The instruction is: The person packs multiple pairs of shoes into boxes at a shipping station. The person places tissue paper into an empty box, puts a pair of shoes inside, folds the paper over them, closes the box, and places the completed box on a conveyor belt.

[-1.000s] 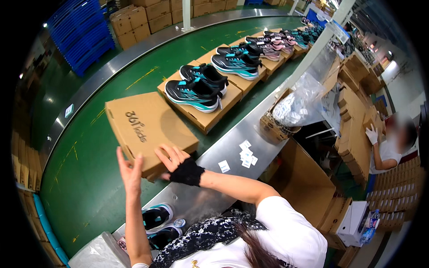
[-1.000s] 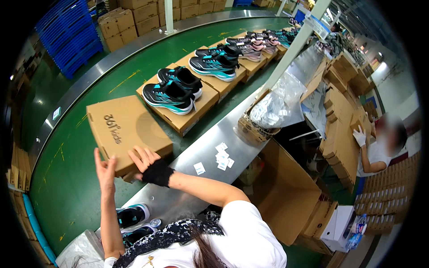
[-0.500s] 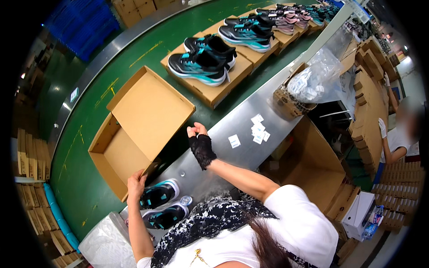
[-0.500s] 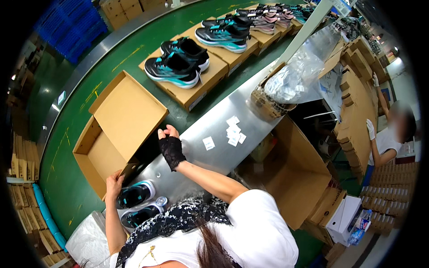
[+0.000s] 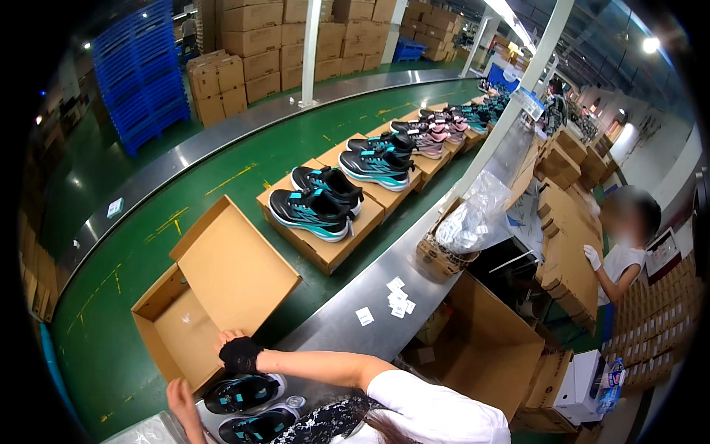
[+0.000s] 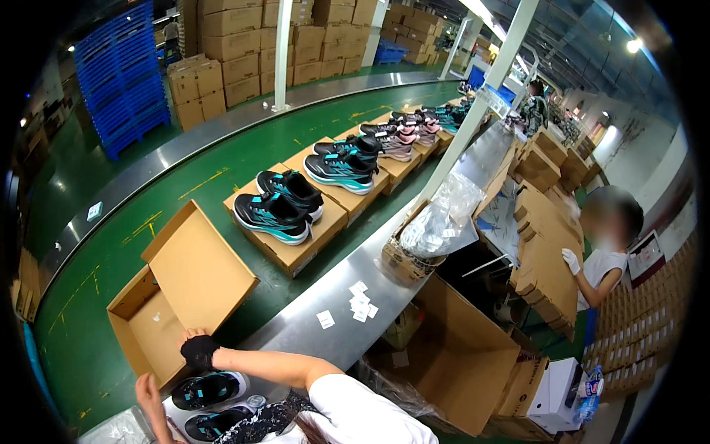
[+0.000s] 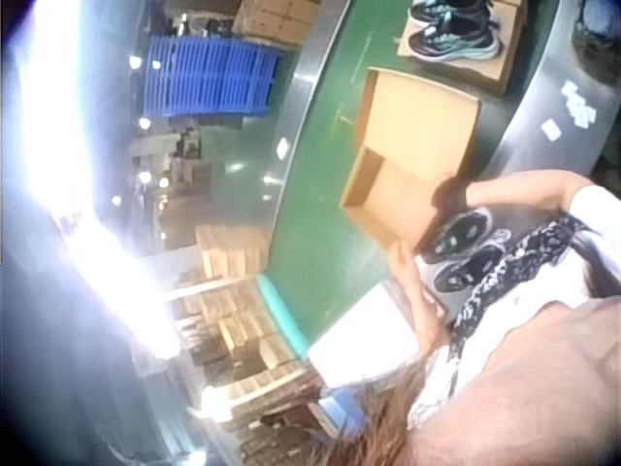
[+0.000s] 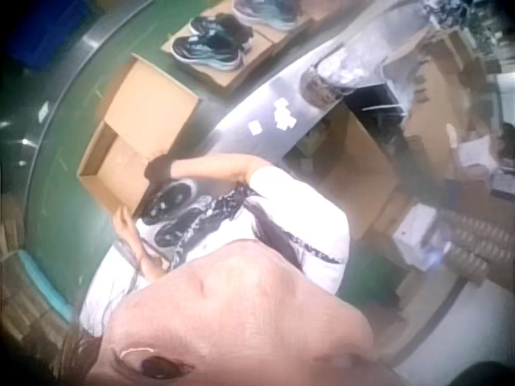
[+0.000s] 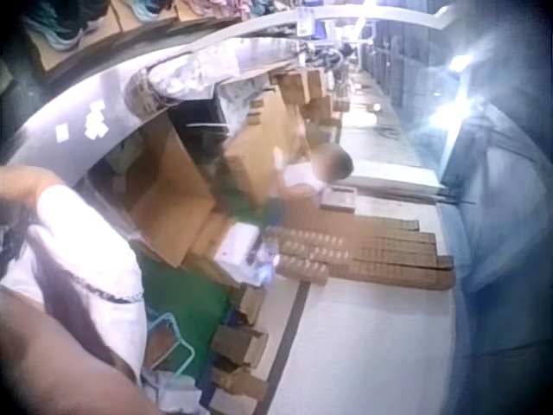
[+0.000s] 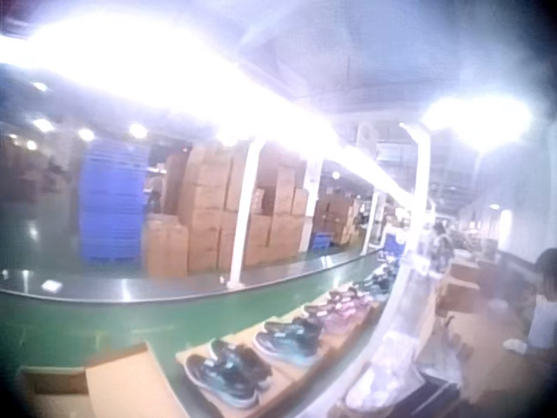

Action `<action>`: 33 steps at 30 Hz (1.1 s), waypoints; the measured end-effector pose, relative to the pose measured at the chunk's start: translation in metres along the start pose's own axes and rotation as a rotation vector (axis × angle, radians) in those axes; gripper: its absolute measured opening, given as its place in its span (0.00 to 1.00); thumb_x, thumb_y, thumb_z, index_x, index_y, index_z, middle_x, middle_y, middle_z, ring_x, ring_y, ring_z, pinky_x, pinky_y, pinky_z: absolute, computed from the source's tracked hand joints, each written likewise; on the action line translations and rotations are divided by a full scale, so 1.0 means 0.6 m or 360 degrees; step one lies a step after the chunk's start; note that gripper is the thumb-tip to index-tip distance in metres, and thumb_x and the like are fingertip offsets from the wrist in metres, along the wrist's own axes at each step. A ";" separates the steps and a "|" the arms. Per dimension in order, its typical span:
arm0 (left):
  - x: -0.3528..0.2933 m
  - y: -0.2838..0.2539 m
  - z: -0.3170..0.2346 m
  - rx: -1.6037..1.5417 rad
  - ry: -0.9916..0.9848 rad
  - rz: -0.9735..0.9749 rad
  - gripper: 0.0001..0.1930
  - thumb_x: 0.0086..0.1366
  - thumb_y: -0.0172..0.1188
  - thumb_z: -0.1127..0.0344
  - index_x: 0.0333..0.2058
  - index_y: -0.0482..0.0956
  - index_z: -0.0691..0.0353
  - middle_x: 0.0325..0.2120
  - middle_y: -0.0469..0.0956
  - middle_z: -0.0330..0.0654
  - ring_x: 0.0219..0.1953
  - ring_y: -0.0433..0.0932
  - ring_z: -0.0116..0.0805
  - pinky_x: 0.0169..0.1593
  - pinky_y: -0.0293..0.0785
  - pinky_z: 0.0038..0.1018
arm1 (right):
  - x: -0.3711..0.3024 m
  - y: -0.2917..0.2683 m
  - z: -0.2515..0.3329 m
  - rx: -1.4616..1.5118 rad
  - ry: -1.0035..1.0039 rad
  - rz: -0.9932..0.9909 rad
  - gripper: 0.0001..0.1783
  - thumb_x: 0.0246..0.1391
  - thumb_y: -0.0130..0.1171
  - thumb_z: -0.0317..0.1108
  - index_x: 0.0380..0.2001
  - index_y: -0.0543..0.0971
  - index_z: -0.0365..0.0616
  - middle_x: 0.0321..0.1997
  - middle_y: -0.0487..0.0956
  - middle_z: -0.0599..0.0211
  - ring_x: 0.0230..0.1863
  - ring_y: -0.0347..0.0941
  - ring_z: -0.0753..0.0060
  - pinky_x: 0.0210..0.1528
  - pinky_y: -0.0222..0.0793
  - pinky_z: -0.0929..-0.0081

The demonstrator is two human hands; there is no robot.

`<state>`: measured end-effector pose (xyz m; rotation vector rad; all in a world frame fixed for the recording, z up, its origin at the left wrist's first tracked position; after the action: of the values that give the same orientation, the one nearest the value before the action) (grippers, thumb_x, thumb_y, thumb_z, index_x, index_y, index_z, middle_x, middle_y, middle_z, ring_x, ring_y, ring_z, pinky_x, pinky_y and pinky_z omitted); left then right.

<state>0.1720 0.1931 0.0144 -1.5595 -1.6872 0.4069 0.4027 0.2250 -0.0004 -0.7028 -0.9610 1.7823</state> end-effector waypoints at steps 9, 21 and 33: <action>-0.050 -0.095 0.219 -0.0163 -0.1037 -0.0389 0.14 0.63 0.45 0.66 0.43 0.69 0.69 0.42 0.70 0.48 0.45 0.68 0.39 0.49 0.62 0.29 | 0.064 0.140 0.023 -0.0477 -0.0254 0.0029 0.11 0.37 0.52 0.37 0.23 0.78 0.43 0.25 0.77 0.61 0.29 0.74 0.60 0.30 0.68 0.60; -0.043 -0.164 0.263 -0.0344 -0.0957 -0.0504 0.17 0.64 0.41 0.64 0.47 0.66 0.69 0.45 0.68 0.48 0.48 0.66 0.39 0.53 0.59 0.30 | 0.026 0.062 0.038 -0.0621 -0.0269 0.0287 0.08 0.39 0.53 0.32 0.24 0.79 0.44 0.28 0.78 0.59 0.31 0.76 0.57 0.26 0.71 0.63; -0.099 -0.501 0.236 0.0407 -0.0272 -0.1225 0.20 0.65 0.38 0.62 0.50 0.64 0.69 0.48 0.66 0.48 0.52 0.63 0.39 0.56 0.57 0.32 | 0.020 0.041 0.082 -0.0278 -0.0358 0.0608 0.22 0.35 0.58 0.34 0.39 0.73 0.42 0.42 0.72 0.50 0.40 0.73 0.55 0.36 0.70 0.63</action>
<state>-0.1417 0.1169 0.1139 -0.6250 -2.1130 0.3309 0.3475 0.2157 0.0040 -0.8521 -1.2051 2.1639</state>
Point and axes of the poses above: each hand's wrist, its own x-axis towards the middle knuckle, its own y-axis out of the palm, z = x × y, the point moved 4 cm from there along x, towards the middle knuckle
